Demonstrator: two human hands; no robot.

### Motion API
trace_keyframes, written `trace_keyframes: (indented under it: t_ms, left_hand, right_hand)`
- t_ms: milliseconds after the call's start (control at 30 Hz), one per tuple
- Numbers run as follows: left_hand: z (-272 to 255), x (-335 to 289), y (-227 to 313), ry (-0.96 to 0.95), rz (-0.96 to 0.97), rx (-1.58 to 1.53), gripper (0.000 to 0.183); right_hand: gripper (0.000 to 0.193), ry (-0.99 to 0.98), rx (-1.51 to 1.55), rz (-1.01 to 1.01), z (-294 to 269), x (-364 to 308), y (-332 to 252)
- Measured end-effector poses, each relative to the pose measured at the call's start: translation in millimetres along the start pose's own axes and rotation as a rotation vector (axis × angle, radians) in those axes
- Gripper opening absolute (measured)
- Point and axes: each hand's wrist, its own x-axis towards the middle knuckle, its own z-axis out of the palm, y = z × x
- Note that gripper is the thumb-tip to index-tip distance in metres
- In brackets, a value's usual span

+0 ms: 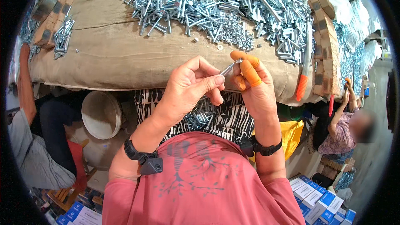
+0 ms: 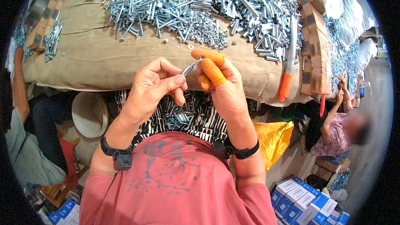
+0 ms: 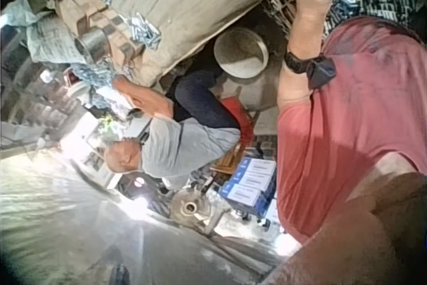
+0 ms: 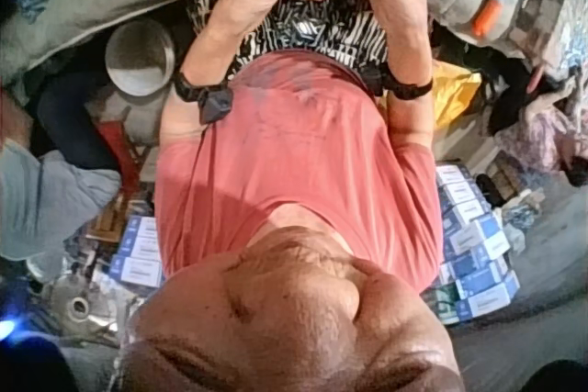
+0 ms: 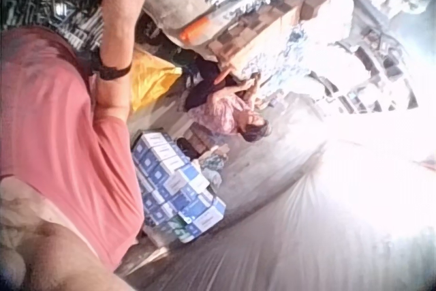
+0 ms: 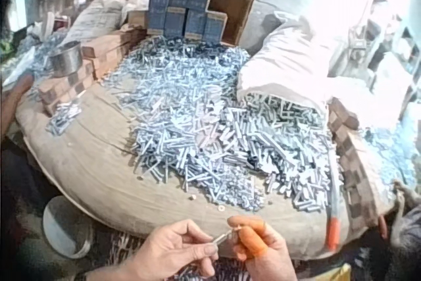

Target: Sorting and assembling bolts and washers on a work surface.

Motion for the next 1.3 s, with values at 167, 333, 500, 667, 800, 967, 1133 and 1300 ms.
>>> trace_keyframes:
  t_ms: [167, 333, 500, 667, 800, 967, 1133, 1300]
  left_hand:
    - [8, 4, -5, -0.028, 0.003, 0.018, 0.015]
    - [12, 8, -5, -0.039, -0.012, 0.031, 0.015]
    - [16, 12, 1, -0.062, -0.040, 0.096, 0.015]
    - [21, 17, 4, -0.094, -0.040, 0.152, 0.014]
    - [24, 20, 7, -0.140, -0.061, 0.139, 0.014]
    - [30, 22, 17, -0.191, -0.111, 0.185, 0.014]
    - [36, 27, 24, -0.189, -0.116, 0.263, 0.013]
    - [45, 29, 33, -0.227, -0.026, 0.471, 0.012]
  right_hand:
    - [0.028, -0.037, 0.125, 0.053, -7, -6, 0]
    - [0.030, -0.035, 0.168, 0.107, -16, -6, 0]
    - [0.029, 0.002, -0.133, -0.008, -17, -9, -9]
    - [0.024, -0.003, -0.280, -0.147, -26, -9, -12]
    - [0.026, -0.021, -0.144, -0.123, -29, -15, -15]
    - [0.028, -0.051, -0.294, -0.265, -34, -19, -19]
    - [0.025, -0.018, -0.399, -0.326, -40, -20, -22]
    - [0.023, -0.004, -0.302, -0.368, -36, -18, -23]
